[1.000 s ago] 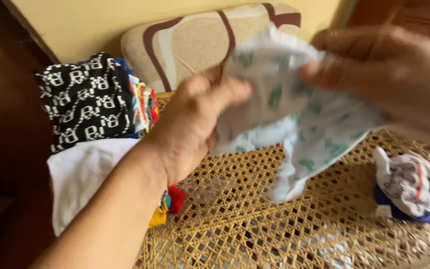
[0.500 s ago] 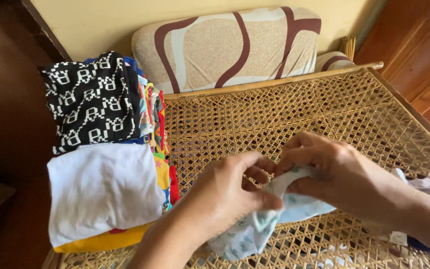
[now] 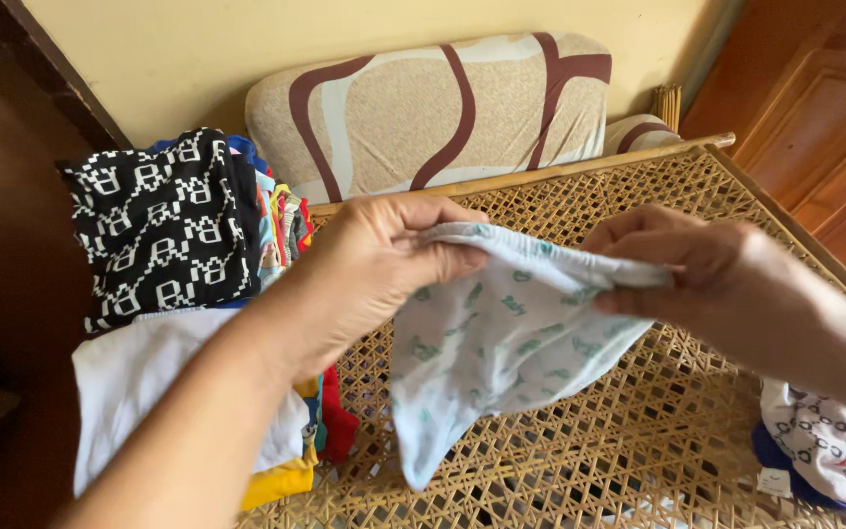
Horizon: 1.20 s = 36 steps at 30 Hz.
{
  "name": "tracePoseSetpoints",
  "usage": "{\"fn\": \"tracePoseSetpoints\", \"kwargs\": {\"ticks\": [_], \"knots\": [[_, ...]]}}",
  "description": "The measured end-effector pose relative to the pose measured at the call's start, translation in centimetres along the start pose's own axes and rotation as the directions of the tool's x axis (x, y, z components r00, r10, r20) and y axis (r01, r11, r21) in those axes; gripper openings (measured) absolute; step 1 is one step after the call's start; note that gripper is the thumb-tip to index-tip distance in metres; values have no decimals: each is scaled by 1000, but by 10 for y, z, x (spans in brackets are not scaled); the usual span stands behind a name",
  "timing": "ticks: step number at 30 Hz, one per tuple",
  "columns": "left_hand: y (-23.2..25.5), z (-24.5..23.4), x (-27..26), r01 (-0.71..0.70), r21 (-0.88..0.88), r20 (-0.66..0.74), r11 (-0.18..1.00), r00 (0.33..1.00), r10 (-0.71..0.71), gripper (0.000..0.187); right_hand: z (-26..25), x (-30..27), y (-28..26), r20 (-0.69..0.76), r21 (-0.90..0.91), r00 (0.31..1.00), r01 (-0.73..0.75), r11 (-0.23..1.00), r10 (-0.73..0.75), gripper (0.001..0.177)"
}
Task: The person repeatedly picks small garments from a laundry basket, unfolds them on a rattan chair, folds them neatly, and stacks them. Items include patterned shorts, underwear, and shirts. The folded stack grows on the chair throughout the clip.
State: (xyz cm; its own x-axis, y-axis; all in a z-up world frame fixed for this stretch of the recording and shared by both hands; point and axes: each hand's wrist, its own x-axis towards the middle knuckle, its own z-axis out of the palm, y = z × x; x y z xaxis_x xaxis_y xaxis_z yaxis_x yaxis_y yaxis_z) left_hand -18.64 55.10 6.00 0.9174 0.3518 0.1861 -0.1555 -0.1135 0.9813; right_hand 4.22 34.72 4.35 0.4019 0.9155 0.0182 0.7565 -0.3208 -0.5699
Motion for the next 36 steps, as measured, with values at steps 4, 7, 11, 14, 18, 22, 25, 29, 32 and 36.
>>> {"fn": "tracePoseSetpoints", "kwargs": {"ticks": [4,7,11,14,18,22,25,29,32,36], "knots": [[21,-17,5,199,394,-17,897,978,-210,23,-35,2,20,52,490,992,-125,863,114,29],[43,-26,9,242,635,-128,733,970,-209,21,-51,14,31,219,150,937,-308,939,272,44],[64,-38,2,233,597,-156,768,972,-174,26,-72,21,50,228,-430,877,-299,852,423,48],[67,-46,-2,136,599,-81,790,991,-109,26,-89,20,67,131,-464,909,-297,834,396,46],[58,-50,-2,95,407,-72,909,995,-72,23,-102,16,76,-109,-73,911,-407,910,399,40],[45,-40,4,14,-51,-165,999,986,-23,21,-102,15,56,-198,452,911,-241,858,361,35],[25,-10,24,31,-128,-401,991,913,-81,23,-87,14,18,-169,717,943,-82,692,288,31],[5,38,43,165,76,-512,983,853,-103,28,-57,5,-35,-94,813,967,-61,578,235,32],[3,71,45,-36,67,-277,997,959,53,42,-34,-8,-62,-57,808,994,-7,590,89,45],[9,77,32,39,-45,-160,998,986,-45,48,-24,-16,-74,-121,706,982,187,683,-144,62]]}}
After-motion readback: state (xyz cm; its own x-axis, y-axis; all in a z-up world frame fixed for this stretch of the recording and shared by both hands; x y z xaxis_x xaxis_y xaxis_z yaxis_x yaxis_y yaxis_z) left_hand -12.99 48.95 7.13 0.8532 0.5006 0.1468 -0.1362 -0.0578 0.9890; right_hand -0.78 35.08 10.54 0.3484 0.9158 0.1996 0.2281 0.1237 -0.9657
